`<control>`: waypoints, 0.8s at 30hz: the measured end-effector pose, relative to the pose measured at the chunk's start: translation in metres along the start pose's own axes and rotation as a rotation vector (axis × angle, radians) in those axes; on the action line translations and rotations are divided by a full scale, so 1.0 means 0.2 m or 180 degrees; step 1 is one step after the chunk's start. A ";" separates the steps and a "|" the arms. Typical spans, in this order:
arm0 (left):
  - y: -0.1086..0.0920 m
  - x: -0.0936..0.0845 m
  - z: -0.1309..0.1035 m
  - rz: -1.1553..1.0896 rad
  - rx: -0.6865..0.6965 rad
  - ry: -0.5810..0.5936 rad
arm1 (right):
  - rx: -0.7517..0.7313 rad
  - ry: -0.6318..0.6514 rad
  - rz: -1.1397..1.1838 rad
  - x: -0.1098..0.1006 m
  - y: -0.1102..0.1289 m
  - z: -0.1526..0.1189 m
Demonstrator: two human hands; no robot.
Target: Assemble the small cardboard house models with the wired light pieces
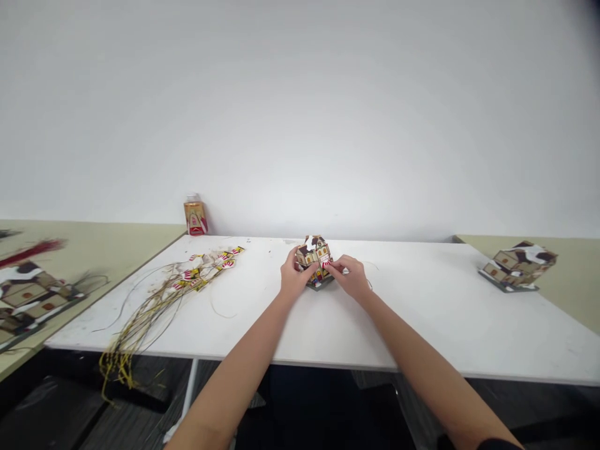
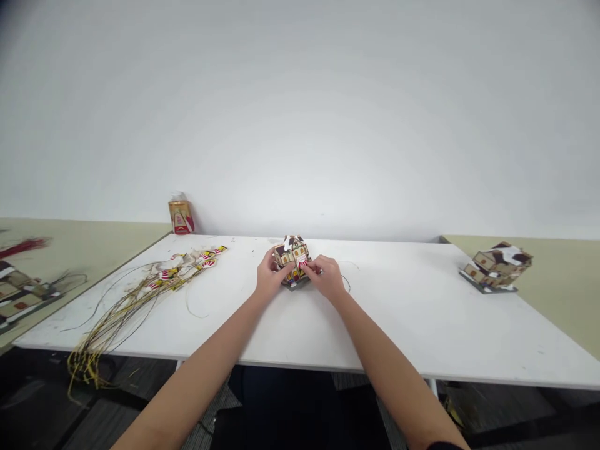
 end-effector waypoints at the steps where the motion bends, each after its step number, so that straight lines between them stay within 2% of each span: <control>1: 0.00 0.00 0.00 -0.0090 -0.0032 0.0004 | -0.0035 -0.0004 -0.0002 0.00 0.00 0.00; 5: 0.02 0.00 0.02 -0.0610 -0.0329 -0.0008 | -0.0293 -0.0079 -0.0088 -0.02 0.03 0.01; 9: 0.00 -0.01 0.04 -0.1100 -0.0529 -0.0307 | -0.0691 -0.0452 -0.0451 -0.07 0.10 0.01; 12: -0.04 -0.07 0.05 -0.1399 -0.0680 -0.0632 | -0.0847 -0.0756 -0.0522 -0.11 0.14 0.01; 14: -0.08 -0.16 0.08 -0.1573 -0.0667 -0.0846 | -0.0918 -0.0840 -0.0515 -0.12 0.15 0.00; 16: -0.15 -0.29 0.11 -0.1713 -0.0490 -0.1056 | -0.0954 -0.0800 -0.0531 -0.12 0.15 -0.01; 19: -0.29 -0.58 0.18 -0.1771 -0.0051 -0.1429 | -0.0980 -0.0657 -0.0574 -0.10 0.16 -0.01; 22: -0.49 -0.94 0.21 -0.1581 0.0467 -0.1911 | -0.1062 -0.0578 -0.0598 -0.09 0.17 -0.03; 24: -0.64 -1.22 0.18 -0.1383 0.0766 -0.2403 | -0.1112 -0.0555 -0.0614 -0.09 0.19 -0.03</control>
Point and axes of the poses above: each hand's wrist, its own z-axis towards the middle knuckle, its own x-axis out of the palm, y = z × x, the point moved 5 cm from there along z, towards the middle knuckle, and after that the axes turned 7 degrees about -z, right-handed, at the moved point
